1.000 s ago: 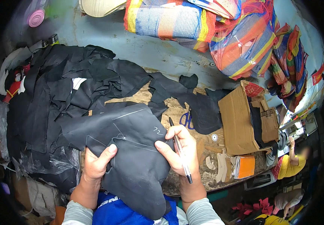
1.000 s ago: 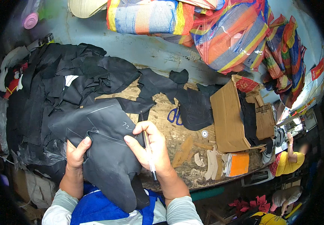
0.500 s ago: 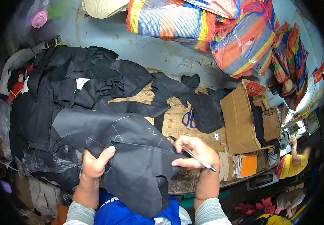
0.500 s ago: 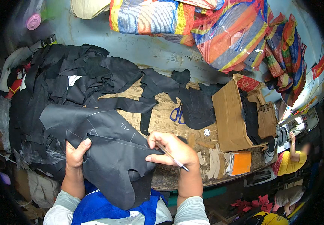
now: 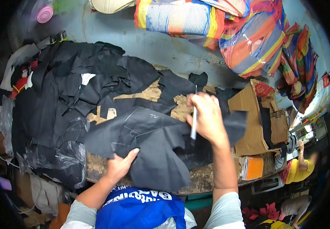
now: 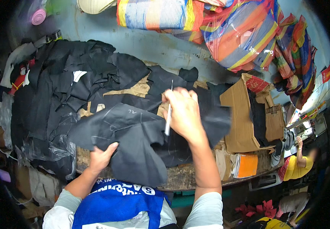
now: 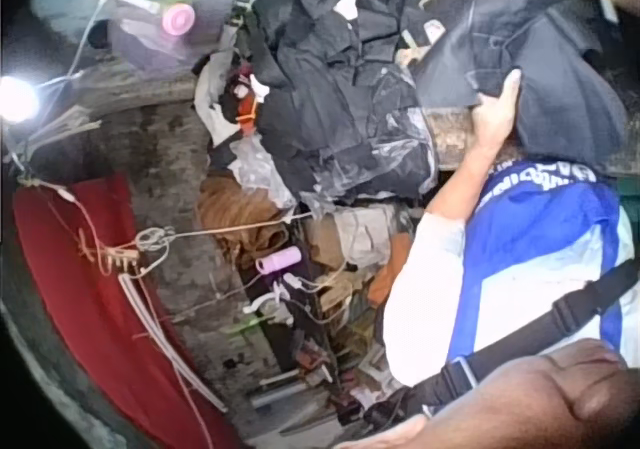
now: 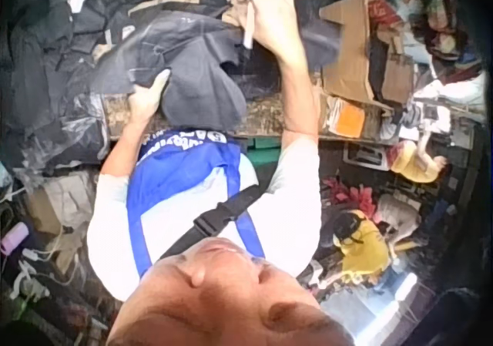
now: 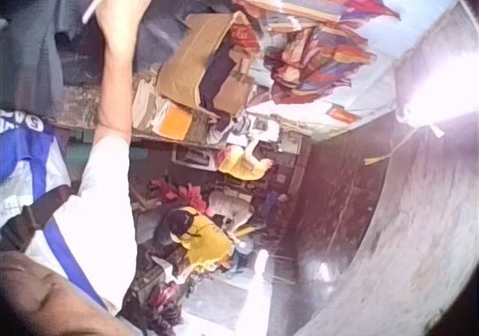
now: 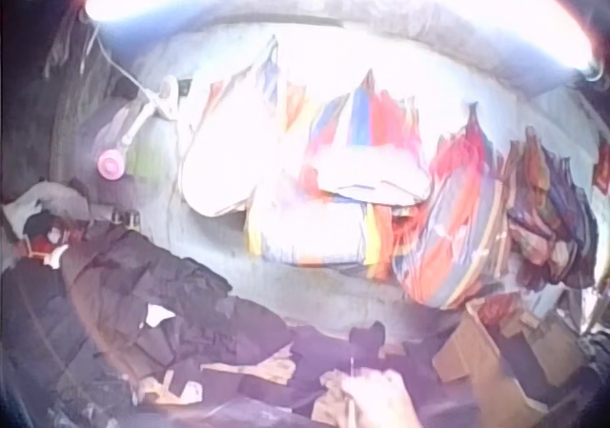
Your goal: The person lays out black fabric on a work table, places a paper pattern on top, and traces the outline with a marker. They then use shears to cut along the marked lines, producing fabric pieces that are set aside on the table.
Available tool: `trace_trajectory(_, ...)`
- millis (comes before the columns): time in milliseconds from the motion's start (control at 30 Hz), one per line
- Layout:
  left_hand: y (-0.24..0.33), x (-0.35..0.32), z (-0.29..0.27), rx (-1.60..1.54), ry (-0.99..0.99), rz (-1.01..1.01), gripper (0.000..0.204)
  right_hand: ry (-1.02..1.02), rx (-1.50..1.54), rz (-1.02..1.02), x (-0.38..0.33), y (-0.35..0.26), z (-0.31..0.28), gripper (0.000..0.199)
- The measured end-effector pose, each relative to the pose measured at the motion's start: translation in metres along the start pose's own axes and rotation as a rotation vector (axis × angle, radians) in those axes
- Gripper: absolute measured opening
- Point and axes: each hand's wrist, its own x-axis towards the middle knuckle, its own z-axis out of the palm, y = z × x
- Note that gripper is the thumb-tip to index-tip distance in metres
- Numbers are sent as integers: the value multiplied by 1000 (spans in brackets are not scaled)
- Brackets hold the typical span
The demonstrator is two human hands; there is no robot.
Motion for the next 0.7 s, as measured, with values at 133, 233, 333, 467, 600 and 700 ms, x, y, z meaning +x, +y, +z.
trace_trajectory(133, -58, -4, -6, -263, -10, -356, 51, -463, 459, 609, -49, -37, 77, 54)
trace_trajectory(233, -81, 7, -42, -346, 151, -516, 61, -521, 74, 611, -100, -76, 123, 66)
trace_trajectory(333, -94, 32, -58, -381, 292, -332, 65, -435, 233, 731, -130, -78, 139, 53)
trace_trajectory(467, -97, 45, -77, 20, -33, -61, 56, -303, 782, 794, -128, -52, 137, 36)
trace_trajectory(600, -92, 20, -86, 264, -171, -13, 37, -27, 1000, 788, -91, -2, 121, 30)
trace_trajectory(700, -87, 9, -92, 414, -147, 67, 29, 219, 840, 751, -53, 35, 118, 29)
